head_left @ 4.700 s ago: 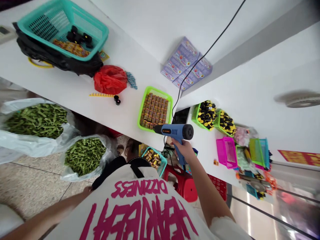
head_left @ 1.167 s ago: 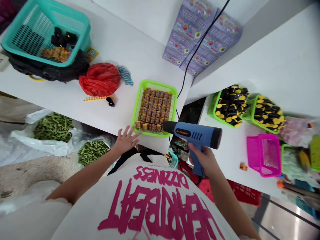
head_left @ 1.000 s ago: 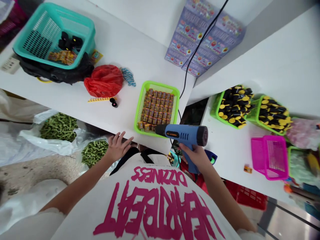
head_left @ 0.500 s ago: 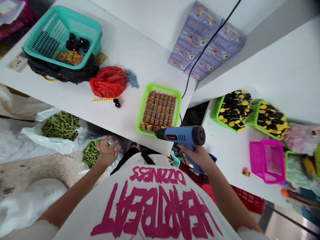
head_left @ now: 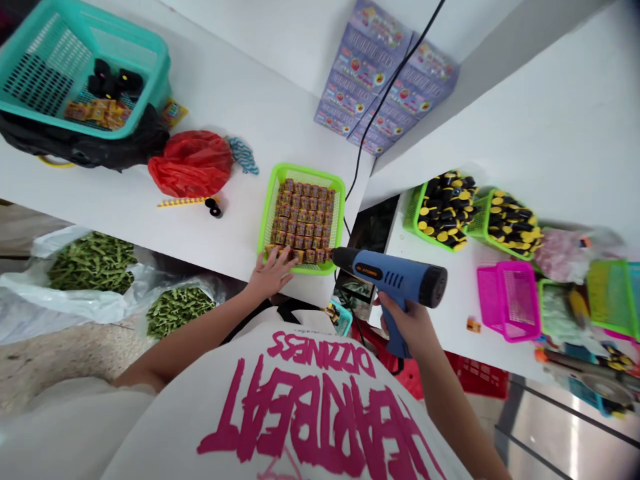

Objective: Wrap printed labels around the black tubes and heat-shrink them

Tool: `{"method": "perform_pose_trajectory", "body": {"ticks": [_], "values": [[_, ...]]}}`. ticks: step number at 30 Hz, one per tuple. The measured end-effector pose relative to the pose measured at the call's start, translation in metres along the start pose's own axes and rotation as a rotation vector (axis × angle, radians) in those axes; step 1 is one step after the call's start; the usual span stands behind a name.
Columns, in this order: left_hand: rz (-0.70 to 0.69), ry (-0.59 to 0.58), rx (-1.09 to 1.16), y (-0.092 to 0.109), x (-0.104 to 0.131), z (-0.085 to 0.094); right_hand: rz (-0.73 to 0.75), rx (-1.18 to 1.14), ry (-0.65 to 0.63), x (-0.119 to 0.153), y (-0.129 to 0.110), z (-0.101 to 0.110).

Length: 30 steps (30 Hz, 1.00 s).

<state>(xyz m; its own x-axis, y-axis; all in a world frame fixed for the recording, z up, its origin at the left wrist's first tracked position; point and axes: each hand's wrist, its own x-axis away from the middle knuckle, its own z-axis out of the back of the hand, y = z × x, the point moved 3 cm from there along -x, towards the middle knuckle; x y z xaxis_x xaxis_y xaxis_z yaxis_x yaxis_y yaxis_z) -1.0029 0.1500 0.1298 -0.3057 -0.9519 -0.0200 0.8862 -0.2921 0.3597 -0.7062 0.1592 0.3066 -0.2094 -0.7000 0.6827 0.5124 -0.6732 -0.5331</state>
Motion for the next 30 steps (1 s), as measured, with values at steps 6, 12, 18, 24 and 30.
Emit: {"method": "perform_pose_trajectory", "body": {"ticks": [6, 12, 18, 24, 30], "values": [[0.090, 0.118, -0.087, -0.037, 0.079, 0.022, -0.007, 0.032, -0.102, -0.007, 0.001, -0.031], [0.248, 0.363, -0.193, -0.057, 0.148, 0.032, 0.019, 0.090, -0.136, -0.017, -0.015, -0.058], [0.304, 0.441, -0.234, -0.059, 0.164, 0.044, 0.050, 0.106, -0.121, -0.025, -0.013, -0.059], [0.231, 0.432, -0.191, -0.060, 0.112, 0.047, 0.049, 0.061, -0.112, -0.024, 0.007, -0.037], [-0.045, 0.187, -0.066, -0.001, 0.006, 0.016, -0.031, -0.078, 0.184, -0.011, 0.013, 0.000]]}}
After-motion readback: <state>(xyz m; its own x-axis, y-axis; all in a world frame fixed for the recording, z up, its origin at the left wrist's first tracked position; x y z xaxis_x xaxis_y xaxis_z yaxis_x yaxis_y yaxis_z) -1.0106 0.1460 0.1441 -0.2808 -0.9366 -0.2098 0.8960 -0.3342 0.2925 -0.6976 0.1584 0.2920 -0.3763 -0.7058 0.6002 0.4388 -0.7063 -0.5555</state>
